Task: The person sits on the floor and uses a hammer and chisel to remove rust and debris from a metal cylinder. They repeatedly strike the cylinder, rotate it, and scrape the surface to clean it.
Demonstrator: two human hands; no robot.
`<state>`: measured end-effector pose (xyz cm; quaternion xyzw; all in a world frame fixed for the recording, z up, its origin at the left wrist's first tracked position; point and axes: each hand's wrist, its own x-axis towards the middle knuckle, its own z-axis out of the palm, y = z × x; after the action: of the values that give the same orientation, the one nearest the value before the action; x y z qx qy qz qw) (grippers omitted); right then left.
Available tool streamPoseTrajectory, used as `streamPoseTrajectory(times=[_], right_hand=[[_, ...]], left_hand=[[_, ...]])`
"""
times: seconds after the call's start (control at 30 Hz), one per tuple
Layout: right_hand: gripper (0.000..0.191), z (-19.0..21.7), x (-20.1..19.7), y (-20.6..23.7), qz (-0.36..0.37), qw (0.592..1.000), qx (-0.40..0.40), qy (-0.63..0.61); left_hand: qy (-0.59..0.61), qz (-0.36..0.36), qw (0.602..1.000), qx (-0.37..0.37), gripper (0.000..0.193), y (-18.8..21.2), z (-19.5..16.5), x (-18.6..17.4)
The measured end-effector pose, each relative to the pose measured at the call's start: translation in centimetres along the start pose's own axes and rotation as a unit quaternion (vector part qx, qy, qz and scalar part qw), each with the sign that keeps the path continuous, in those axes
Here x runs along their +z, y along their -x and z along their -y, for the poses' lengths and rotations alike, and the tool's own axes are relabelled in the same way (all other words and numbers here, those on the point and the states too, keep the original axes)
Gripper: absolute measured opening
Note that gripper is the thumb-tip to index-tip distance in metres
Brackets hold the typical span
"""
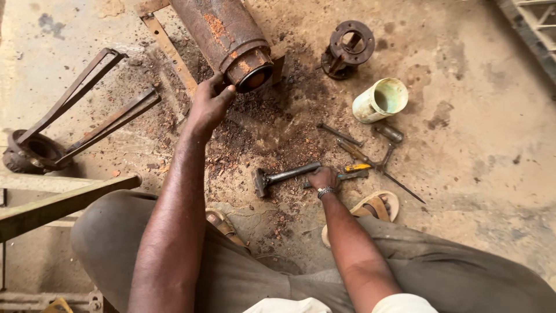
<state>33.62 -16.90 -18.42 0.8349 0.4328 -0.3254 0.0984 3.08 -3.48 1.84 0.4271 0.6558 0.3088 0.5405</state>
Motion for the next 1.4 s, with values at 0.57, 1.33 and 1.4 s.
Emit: streamPoseTrajectory(times=[0.57,1.33,1.4], right_hand=[[0.078,1.1,0.9,1.0,-0.111,0.980,-0.166,0.018],[0.032,-8.3,-4.5,-2.8,-0.134,0.981,-0.119,0.078],[0.019,-7.6,-5.3,-2.9,-0.170,0.969,-0.166,0.066]], left_hand=[[-0.081,0.007,0.996,0.039,0.053,0.3,-0.9,0.9],[-0.155,0.010,0.987,0.039,0.057,0.3,-1.7,2.5],[-0.167,0.013,0.984,0.062,0.069,0.9,-2.5,2.6]])
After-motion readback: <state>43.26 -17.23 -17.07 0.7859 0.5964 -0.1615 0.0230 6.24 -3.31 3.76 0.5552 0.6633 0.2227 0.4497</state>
